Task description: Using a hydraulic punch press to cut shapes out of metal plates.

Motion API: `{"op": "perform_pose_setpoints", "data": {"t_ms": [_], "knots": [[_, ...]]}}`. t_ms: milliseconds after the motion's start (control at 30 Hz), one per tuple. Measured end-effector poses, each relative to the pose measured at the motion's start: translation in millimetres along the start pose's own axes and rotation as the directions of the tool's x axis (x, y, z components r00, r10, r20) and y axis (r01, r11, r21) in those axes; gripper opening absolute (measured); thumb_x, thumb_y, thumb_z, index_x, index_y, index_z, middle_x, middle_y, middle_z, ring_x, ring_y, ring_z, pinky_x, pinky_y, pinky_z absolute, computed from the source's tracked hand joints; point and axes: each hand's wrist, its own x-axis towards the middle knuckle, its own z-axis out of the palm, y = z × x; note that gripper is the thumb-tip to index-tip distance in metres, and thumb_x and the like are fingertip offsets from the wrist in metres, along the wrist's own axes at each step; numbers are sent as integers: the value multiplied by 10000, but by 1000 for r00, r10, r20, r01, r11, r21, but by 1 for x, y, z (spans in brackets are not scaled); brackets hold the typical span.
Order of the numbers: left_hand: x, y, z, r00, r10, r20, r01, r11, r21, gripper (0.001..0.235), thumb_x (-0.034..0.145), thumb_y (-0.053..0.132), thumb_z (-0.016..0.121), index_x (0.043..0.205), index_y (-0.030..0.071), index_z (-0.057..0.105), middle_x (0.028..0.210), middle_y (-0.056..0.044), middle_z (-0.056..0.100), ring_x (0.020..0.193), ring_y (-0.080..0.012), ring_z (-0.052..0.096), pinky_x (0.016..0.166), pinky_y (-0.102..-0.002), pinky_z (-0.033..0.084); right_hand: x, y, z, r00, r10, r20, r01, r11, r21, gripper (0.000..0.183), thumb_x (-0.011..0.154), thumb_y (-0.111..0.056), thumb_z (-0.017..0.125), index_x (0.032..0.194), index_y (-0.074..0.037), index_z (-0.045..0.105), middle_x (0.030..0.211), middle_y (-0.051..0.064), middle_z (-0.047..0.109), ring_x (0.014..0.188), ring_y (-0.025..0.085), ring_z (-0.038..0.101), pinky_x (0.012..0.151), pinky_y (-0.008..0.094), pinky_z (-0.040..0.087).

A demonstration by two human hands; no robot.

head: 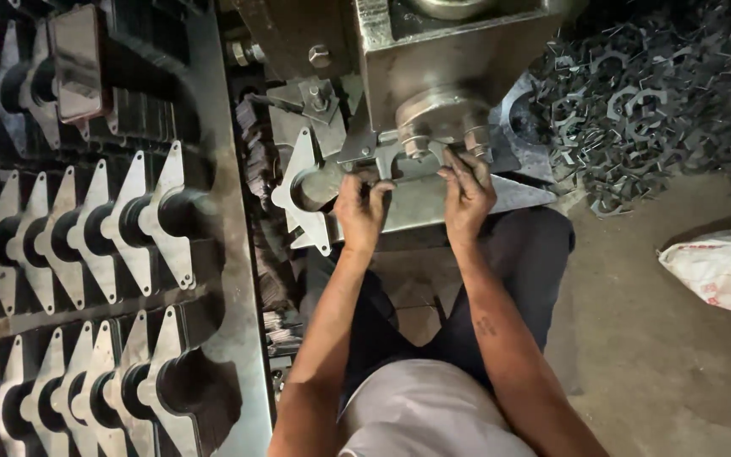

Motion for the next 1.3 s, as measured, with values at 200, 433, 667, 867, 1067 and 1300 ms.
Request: {"op": "perform_pose_setpoints", "data": {"t_ms": [200, 433, 667, 867, 1067, 1300], "knots": [[10, 6, -1, 998, 63, -6, -63, 997, 42, 283, 800, 61, 874, 921, 41, 618, 841, -137, 620, 722, -323, 602, 667, -387, 502, 4, -9, 0, 998, -57, -29, 54, 994, -99, 272, 984, 77, 666, 1239, 8, 731, 1182, 127, 665, 1012, 218, 697, 847, 326, 604], [5, 2, -2, 1000, 17, 23, -19, 994, 106, 280, 798, 67, 879, 898, 35, 619, 799, -158, 593, 675, -334, 563, 628, -399, 461, 2, -7, -1, 1000, -6, -29, 1, 989, -149, 271, 950, 65, 699, 1204, -15, 750, 1110, 133, 702, 988, 239, 714, 843, 355, 579], [2, 7, -13, 996, -90, 30, 88, 995, 43, 213, 858, 58, 834, 921, 35, 632, 765, -149, 596, 628, -297, 552, 601, -400, 469, 7, -32, -5, 989, -144, -22, 138, 975, -176, 268, 954, -6, 740, 1221, 11, 720, 1168, 189, 691, 1057, 311, 689, 869, 393, 570], [14, -76, -82, 989, 13, 148, -129, 573, 809, 248, 941, 137, 729, 1083, -31, 614, 1007, -245, 645, 897, -399, 658, 743, -454, 548, 10, -31, -20, 993, -58, 105, 86, 953, -291, 234, 1000, -143, 748, 1161, 7, 670, 926, 176, 698, 816, 339, 700, 713, 421, 549], [28, -118, -137, 966, -252, 66, 127, 678, 724, 369, 1002, 356, 635, 881, 8, 639, 894, -257, 684, 865, -455, 671, 766, -528, 534, 22, 27, -54, 918, -140, 370, 359, 687, -631, 223, 1091, -221, 627, 1045, -6, 662, 802, 171, 685, 674, 343, 667, 577, 423, 517], [36, 0, -119, 959, 265, 106, -261, 665, 699, 383, 888, 327, 759, 857, -37, 645, 767, -219, 650, 683, -401, 635, 611, -463, 507, 40, 36, -111, 638, 770, 8, -734, 605, 310, 535, 1030, -576, 537, 864, -80, 648, 668, 90, 596, 452, 186, 531, 382, 335, 383]]}}
